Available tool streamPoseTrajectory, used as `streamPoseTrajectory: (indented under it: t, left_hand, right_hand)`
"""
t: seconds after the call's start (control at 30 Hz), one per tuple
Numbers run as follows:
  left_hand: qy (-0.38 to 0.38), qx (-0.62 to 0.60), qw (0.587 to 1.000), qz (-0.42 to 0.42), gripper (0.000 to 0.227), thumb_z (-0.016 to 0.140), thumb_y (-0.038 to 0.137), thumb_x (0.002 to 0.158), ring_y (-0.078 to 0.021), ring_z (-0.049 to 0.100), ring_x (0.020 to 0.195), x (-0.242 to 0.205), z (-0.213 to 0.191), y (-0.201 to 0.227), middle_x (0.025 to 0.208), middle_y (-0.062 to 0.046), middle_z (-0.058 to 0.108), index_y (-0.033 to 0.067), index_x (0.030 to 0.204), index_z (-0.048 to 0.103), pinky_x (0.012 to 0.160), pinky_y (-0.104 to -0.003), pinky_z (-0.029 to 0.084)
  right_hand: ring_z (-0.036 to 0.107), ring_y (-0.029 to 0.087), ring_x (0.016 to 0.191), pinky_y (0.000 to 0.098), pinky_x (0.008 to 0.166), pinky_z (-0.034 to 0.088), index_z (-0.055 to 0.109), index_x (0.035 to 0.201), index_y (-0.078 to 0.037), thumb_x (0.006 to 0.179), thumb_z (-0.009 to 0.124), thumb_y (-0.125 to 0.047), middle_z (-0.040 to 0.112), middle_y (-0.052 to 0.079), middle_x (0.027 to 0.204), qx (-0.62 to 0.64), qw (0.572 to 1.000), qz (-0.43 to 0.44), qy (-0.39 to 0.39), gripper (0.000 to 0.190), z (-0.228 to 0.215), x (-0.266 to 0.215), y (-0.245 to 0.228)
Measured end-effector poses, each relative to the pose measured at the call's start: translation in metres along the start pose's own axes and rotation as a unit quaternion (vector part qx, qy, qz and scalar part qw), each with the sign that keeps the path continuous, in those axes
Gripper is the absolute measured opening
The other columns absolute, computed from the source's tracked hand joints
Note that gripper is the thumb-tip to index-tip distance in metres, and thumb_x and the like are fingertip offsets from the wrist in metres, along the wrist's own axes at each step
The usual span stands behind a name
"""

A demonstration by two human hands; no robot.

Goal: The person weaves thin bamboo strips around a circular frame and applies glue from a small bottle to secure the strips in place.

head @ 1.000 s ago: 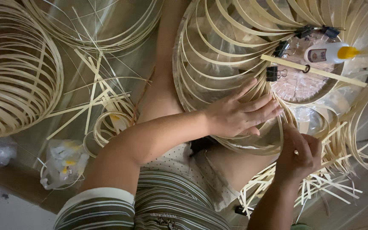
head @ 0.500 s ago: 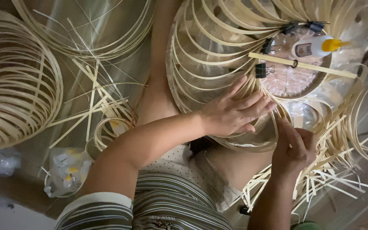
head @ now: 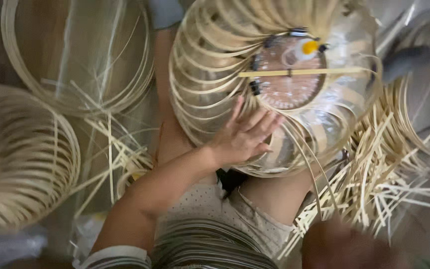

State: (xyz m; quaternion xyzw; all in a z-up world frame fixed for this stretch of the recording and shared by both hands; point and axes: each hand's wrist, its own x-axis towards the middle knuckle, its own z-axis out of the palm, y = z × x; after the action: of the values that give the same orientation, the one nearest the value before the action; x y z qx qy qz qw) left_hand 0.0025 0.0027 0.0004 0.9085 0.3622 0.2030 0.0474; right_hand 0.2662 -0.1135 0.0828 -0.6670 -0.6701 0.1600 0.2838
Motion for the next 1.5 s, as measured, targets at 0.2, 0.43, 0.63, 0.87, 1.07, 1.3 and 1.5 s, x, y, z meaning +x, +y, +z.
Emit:
streamPoseTrajectory:
  t: [0.2,0.43,0.63,0.87,1.07,1.3,1.5]
  left_hand:
    - [0.038,0.034,0.999,-0.014,0.067,0.03,0.059,0.113,-0.0214,0.008,0.16,0.0,0.003,0.001,0.17,-0.006,0.018,0.018,0.167,0.028,0.126,-0.073,0.007]
    - [0.052,0.045,0.998,-0.014,0.068,0.03,0.059,0.11,-0.0225,0.027,0.153,0.003,-0.004,0.005,0.159,-0.006,0.037,0.0158,0.16,0.044,0.124,-0.075,0.014]
    - [0.062,0.062,0.996,-0.005,0.067,0.033,0.06,0.109,-0.0215,0.032,0.149,0.008,-0.011,0.003,0.156,-0.003,0.04,0.0177,0.158,0.045,0.124,-0.073,0.014]
    - [0.04,0.058,0.998,0.003,0.064,0.044,0.055,0.106,-0.0222,0.036,0.146,0.006,-0.015,0.002,0.15,-0.004,0.045,0.0145,0.155,0.048,0.122,-0.075,0.015]
    - [0.043,0.048,0.998,0.008,0.064,0.049,0.053,0.105,-0.0245,0.037,0.145,0.012,-0.02,0.004,0.149,-0.006,0.046,0.0119,0.154,0.048,0.12,-0.076,0.014]
    - [0.045,0.054,0.997,0.013,0.066,0.054,0.05,0.101,-0.0242,0.037,0.144,0.013,-0.022,0.005,0.148,-0.005,0.047,0.0108,0.153,0.048,0.12,-0.075,0.013]
    - [0.068,0.059,0.996,0.014,0.068,0.055,0.051,0.098,-0.0237,0.035,0.142,0.014,-0.02,0.005,0.148,-0.005,0.046,0.012,0.153,0.047,0.118,-0.074,0.012]
  right_hand:
    - [0.066,0.024,0.102,0.0356,0.089,0.054,0.076,0.119,-0.003,0.102,0.076,-0.004,0.069,0.014,0.105,0.015,0.982,0.189,-0.016,0.017,0.008,-0.085,0.05]
    - [0.066,0.023,0.102,0.0357,0.09,0.054,0.075,0.119,-0.002,0.103,0.073,-0.007,0.069,0.014,0.106,0.008,0.894,0.437,-0.099,0.016,0.057,-0.15,0.102]
    - [0.066,0.023,0.102,0.0358,0.091,0.054,0.075,0.118,-0.002,0.105,0.071,-0.009,0.07,0.014,0.107,0.04,0.839,0.523,-0.146,0.016,0.136,-0.176,0.142]
    - [0.067,0.022,0.102,0.0359,0.091,0.054,0.074,0.118,-0.001,0.107,0.068,-0.012,0.07,0.015,0.108,0.082,0.807,0.57,-0.132,0.017,0.144,-0.221,0.117]
    - [0.067,0.022,0.102,0.036,0.092,0.053,0.073,0.117,0.0,0.108,0.066,-0.014,0.07,0.015,0.108,0.15,0.825,0.542,-0.055,0.018,0.159,-0.206,0.109]
    - [0.067,0.021,0.102,0.0361,0.093,0.053,0.072,0.117,0.001,0.11,0.064,-0.017,0.071,0.015,0.109,0.233,0.874,0.426,0.022,0.021,0.113,-0.15,0.109]
    - [0.067,0.021,0.102,0.0361,0.094,0.053,0.071,0.117,0.001,0.112,0.062,-0.019,0.071,0.015,0.11,0.229,0.933,0.259,0.101,0.023,0.006,-0.055,0.09]
